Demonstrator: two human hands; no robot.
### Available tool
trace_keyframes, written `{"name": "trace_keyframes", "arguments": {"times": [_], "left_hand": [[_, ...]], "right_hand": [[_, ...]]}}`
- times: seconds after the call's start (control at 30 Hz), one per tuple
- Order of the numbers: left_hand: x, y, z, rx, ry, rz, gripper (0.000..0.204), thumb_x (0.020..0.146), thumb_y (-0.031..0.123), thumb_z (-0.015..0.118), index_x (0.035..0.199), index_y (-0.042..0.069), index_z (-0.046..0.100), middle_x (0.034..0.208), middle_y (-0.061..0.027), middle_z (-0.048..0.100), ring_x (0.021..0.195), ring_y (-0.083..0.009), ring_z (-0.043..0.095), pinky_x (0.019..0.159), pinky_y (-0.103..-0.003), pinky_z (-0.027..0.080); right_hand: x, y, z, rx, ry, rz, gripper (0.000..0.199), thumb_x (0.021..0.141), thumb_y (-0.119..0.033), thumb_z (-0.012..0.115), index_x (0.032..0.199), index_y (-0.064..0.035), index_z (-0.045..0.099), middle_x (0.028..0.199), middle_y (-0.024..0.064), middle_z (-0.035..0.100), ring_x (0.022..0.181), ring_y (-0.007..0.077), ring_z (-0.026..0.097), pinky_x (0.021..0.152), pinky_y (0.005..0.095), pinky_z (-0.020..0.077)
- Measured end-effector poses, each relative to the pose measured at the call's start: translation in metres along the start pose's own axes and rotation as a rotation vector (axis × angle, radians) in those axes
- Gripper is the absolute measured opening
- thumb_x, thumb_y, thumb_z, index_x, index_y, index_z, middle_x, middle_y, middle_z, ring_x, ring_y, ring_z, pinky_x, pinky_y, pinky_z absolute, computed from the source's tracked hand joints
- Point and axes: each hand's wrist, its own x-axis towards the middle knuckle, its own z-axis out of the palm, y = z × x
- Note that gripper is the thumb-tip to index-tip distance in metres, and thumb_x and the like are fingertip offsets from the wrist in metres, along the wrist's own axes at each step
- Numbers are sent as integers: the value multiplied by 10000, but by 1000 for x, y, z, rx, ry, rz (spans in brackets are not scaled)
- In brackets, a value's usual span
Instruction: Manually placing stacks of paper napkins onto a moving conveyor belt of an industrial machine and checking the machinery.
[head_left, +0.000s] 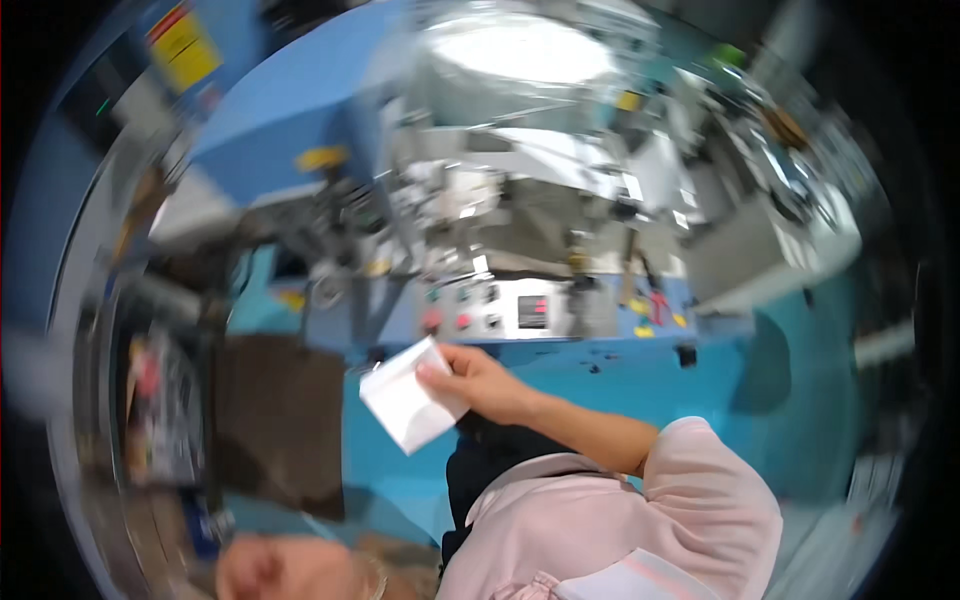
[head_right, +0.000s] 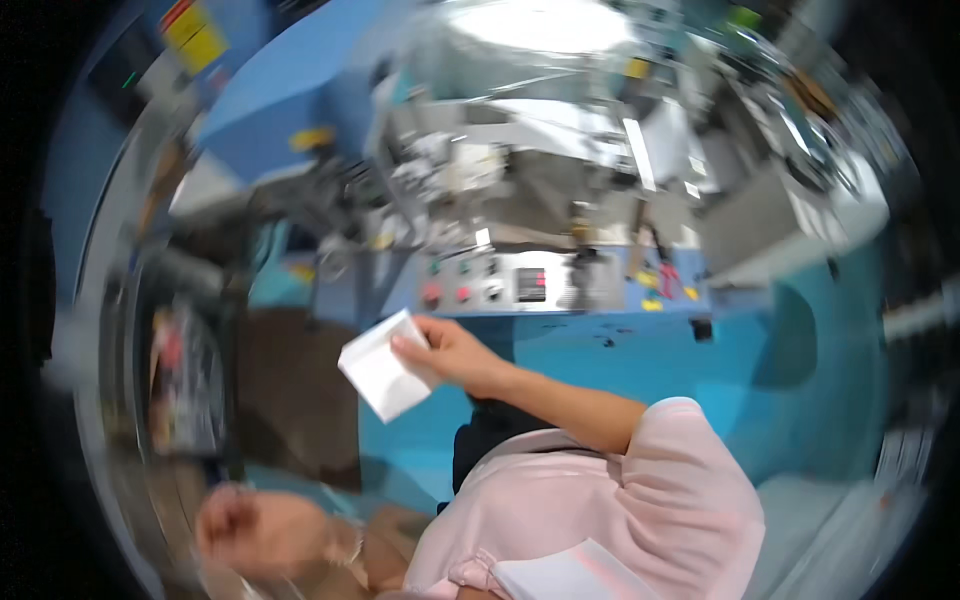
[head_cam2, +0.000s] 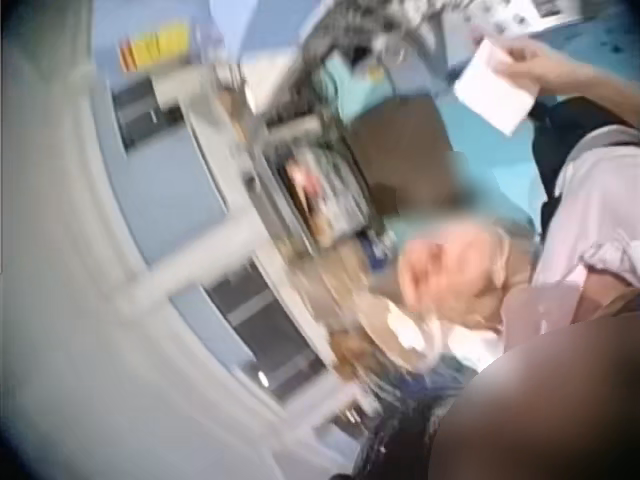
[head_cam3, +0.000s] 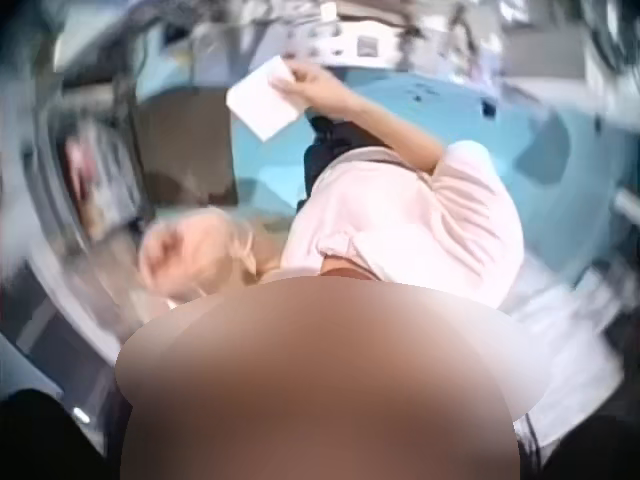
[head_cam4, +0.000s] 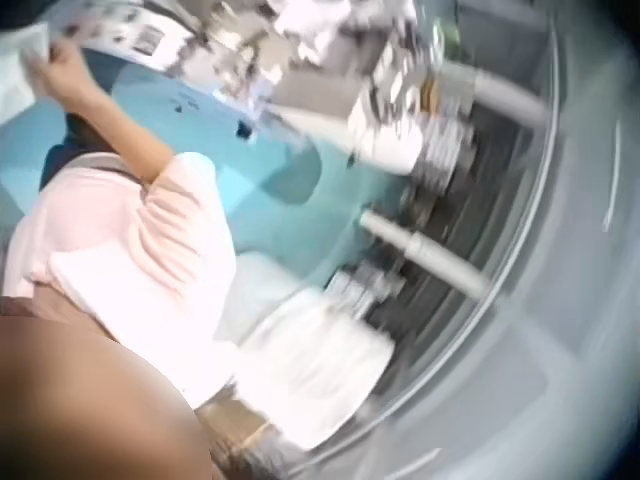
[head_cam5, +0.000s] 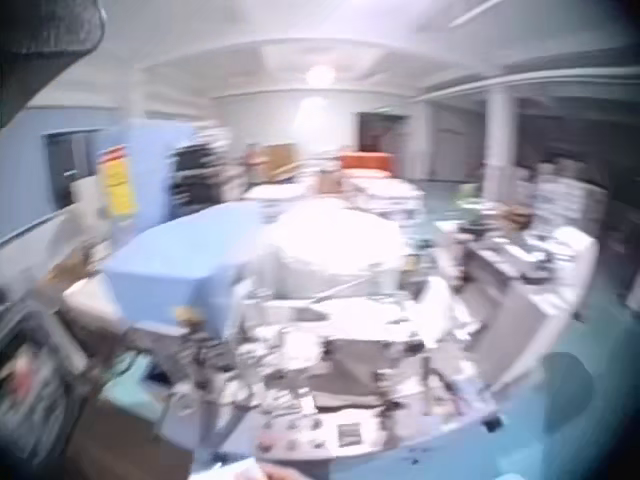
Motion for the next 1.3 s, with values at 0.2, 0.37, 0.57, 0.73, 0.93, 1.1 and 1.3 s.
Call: {"name": "trace_keyframes", "arguments": {"times": [0.2,0.37,0.57,0.73,0.93,1.1,1.3], "left_hand": [[-136,-136,-6,-58,-115,-1568,608,1011,510,388,1355,10,437,1345,-105,507,1209,-199,494,1050,-354,364],[-197,-159,106,57,-551,-1701,328,1013,218,525,1261,5,500,1122,-54,600,1006,-99,567,878,-250,470],[-269,-195,208,-139,-698,-1936,337,1024,267,484,1272,38,480,1085,-51,598,914,-112,621,660,-272,599],[-353,-231,318,-204,-778,-2028,359,1008,308,520,1300,100,510,1047,9,630,881,-78,619,620,-260,564],[-405,-257,442,-329,-843,-2188,416,1008,371,498,1322,99,492,1098,-21,628,953,-115,637,676,-270,578],[-469,-275,525,-369,-1043,-2241,421,1023,367,458,1348,100,471,1110,-40,625,961,-118,638,676,-274,584],[-534,-305,614,-499,-939,-2484,437,1031,376,429,1355,85,464,1133,-50,619,991,-130,633,709,-287,598]], "right_hand": [[-104,3,-65,61,559,-154,298,980,-223,584,1224,-57,540,1068,26,642,946,90,616,817,269,505],[-198,10,-111,-9,987,-338,329,971,-134,580,1278,-48,501,1074,44,644,934,84,613,781,238,502],[-315,-37,-184,-965,1248,-459,361,881,-54,656,1236,-67,595,1213,144,554,1057,198,561,822,297,476],[-411,-86,-267,-1393,1258,-367,199,771,-63,713,968,-88,699,1194,124,585,1105,320,541,954,429,373],[-515,-141,-337,-1281,1341,-381,166,756,-56,721,914,-67,670,1126,98,615,1062,291,549,876,384,399],[-594,-145,-389,-1340,1429,-290,138,751,-29,729,875,-45,671,1141,97,623,1056,284,558,863,384,441],[-671,-148,-460,-1361,1515,-288,149,738,-8,721,871,-58,675,1176,98,616,1134,276,539,907,400,412]]}}
